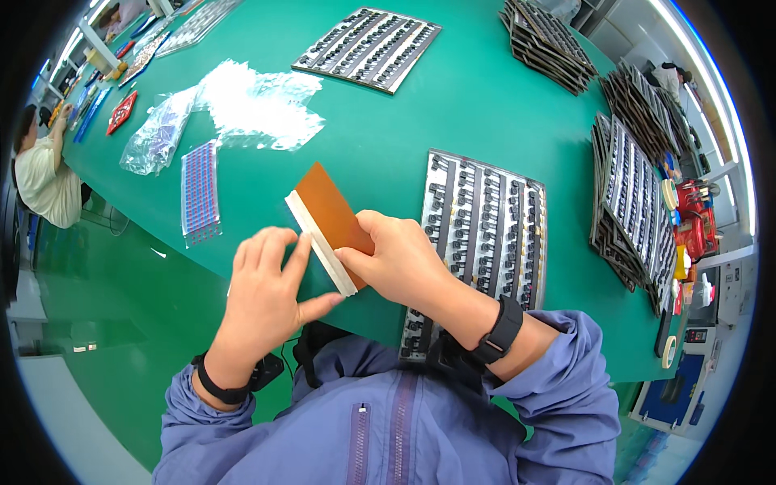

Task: Assemble camera module components by applying adhesive or protective layers to trays of lens modules.

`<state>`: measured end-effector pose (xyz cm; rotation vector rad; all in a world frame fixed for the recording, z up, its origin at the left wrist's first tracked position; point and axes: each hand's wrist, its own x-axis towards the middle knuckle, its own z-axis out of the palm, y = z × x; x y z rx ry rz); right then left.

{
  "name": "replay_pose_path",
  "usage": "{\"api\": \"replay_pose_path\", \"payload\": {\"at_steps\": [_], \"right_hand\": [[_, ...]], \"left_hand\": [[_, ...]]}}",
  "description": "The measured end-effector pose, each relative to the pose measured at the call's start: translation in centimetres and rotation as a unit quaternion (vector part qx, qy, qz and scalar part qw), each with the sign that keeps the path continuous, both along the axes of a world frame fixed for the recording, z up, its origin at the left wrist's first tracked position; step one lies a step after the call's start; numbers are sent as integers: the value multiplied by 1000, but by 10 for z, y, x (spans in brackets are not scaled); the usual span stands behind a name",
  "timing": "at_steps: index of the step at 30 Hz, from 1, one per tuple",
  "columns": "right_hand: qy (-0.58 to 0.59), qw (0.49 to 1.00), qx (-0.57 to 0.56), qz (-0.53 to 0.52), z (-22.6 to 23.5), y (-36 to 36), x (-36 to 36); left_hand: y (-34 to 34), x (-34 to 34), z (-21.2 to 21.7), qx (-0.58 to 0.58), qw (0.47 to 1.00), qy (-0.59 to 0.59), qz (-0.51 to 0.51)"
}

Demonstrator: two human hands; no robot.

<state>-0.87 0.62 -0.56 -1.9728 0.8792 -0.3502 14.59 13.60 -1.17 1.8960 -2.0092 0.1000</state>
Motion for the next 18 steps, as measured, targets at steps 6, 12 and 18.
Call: {"api": "replay_pose_path", "payload": {"at_steps": [6,12,18], "right_hand": [[10,1000,-26,7,0,-2,-1],[25,999,-29,10,-2,-2,-3],[3,996,-85,29,-5,-5,-3]], "left_hand": [[25,-32,2,13,997,0,-71],[33,-40,2,14,997,-23,-78],[27,-38,10,52,985,75,-144]]}}
